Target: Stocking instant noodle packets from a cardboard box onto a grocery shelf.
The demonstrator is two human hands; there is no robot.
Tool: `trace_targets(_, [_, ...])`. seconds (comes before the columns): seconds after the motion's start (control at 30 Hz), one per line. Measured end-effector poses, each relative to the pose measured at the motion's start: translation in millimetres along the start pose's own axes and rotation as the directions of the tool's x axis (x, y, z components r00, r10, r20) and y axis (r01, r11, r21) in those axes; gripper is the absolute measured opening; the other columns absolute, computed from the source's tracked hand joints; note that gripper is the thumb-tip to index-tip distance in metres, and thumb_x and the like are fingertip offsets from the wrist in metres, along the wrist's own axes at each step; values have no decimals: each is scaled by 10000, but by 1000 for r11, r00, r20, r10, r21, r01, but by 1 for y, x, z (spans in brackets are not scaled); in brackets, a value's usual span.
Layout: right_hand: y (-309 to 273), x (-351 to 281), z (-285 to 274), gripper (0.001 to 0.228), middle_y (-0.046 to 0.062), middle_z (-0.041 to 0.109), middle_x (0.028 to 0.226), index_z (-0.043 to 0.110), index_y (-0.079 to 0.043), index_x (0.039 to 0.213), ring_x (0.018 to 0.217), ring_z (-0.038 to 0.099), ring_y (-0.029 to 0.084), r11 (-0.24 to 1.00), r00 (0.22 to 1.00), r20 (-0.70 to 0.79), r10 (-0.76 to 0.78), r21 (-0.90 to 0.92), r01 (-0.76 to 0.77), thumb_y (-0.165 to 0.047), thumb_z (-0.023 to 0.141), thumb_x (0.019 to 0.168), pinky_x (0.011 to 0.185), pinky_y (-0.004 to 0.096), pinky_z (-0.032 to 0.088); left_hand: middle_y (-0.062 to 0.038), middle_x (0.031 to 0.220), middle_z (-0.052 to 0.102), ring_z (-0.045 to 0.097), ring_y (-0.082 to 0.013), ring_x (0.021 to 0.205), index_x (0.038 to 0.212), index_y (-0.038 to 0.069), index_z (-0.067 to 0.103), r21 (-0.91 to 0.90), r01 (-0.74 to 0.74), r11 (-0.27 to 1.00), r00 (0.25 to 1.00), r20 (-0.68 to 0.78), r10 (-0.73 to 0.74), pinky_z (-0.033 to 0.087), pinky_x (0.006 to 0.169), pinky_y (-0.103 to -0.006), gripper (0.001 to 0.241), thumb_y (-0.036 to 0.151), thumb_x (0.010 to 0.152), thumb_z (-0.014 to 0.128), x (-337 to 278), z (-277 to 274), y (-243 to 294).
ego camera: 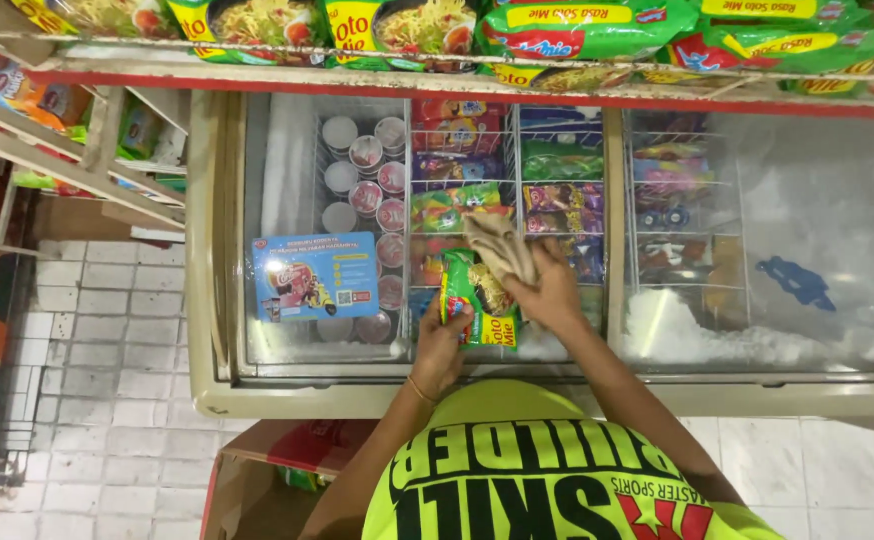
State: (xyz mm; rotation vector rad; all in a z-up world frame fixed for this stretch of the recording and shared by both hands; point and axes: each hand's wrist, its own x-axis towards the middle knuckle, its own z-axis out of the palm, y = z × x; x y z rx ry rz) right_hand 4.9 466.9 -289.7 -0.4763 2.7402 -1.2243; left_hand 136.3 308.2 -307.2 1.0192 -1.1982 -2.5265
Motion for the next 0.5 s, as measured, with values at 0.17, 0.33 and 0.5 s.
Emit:
trace_targets(0.17, [-6,-16,-17,551,183,623,1130,696,-85,1230,1079,649,440,988,984,-129,-126,71,136,-233,825,715,899,512,530,-145,952,690,738,-307,787,1327,36,636,-94,52,994,998,25,-50,615,690,-422,497,-24,854,778,-12,5,9])
trace_targets(0.33, [-49,-35,-55,458,209,640,1024,670,-39,1192,1004,672,369,939,969,-173,174,326,-110,-171,804,775,891,489,527,-146,957,688,751,-319,829,1284,49,639,-170,31,985,999,42,-24,632,713,-463,476,-45,837,774,-18,20,29])
trace_targets(0.5, [-55,-61,-90,590,291,745,1068,649,-38,1249,954,751,397,32,806,486,337,850,-525,-405,679,787,866,524,581,-96,1069,714,741,-278,935,1257,167,581,-351,-109,930,986,81,146,612,859,-448,530,-33,814,792,-8,30,48])
